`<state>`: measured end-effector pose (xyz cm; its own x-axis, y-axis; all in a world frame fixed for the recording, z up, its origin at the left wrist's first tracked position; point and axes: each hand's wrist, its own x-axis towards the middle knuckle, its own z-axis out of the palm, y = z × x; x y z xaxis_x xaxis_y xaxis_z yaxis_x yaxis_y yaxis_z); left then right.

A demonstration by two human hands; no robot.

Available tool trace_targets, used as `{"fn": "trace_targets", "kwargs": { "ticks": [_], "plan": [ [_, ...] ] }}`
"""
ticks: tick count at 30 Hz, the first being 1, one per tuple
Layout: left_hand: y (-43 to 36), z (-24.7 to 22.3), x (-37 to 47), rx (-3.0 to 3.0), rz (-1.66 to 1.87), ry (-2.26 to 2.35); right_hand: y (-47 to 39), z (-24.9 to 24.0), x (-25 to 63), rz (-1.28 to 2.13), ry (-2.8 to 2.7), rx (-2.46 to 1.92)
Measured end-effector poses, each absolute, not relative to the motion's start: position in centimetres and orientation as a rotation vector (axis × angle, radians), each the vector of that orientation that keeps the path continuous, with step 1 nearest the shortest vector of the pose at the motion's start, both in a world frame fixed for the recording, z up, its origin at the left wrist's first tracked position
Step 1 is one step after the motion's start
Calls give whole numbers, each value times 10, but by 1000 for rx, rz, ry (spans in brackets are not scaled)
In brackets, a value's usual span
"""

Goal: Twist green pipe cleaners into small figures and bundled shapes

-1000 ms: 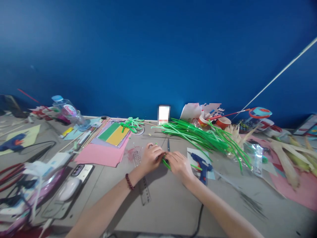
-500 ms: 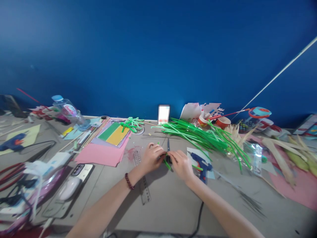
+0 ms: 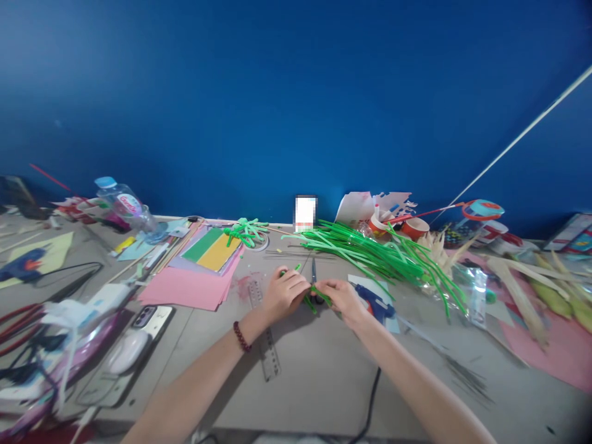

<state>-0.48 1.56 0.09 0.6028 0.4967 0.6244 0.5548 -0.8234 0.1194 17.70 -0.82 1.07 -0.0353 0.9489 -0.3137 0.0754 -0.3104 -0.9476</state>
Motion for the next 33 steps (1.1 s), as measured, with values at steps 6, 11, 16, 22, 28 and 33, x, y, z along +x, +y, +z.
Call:
{"fn": "trace_targets", "kwargs": {
  "ticks": [6,11,16,22,28,33],
  "plan": [
    [16,1,-4,-2694,-1101,-922,-8,12,177,1458,-1104,-1442],
    [14,1,-4,-2670,-1167,-817,-8,13,176,1549,-1033,-1417],
    [11,-4,-3,-2648,-1179,-878,-7,10,176,1617,-1012,-1308],
    [9,1,-2,-2638,-1219,-956,-6,8,177,1693,-974,-1181],
    [6,6,2,-2672,-1411,-1044,-7,8,174,1675,-912,-1183],
    [4,-3,4,-2631,-1524,-1192,-15,8,162,1587,-853,-1275]
  ]
}}
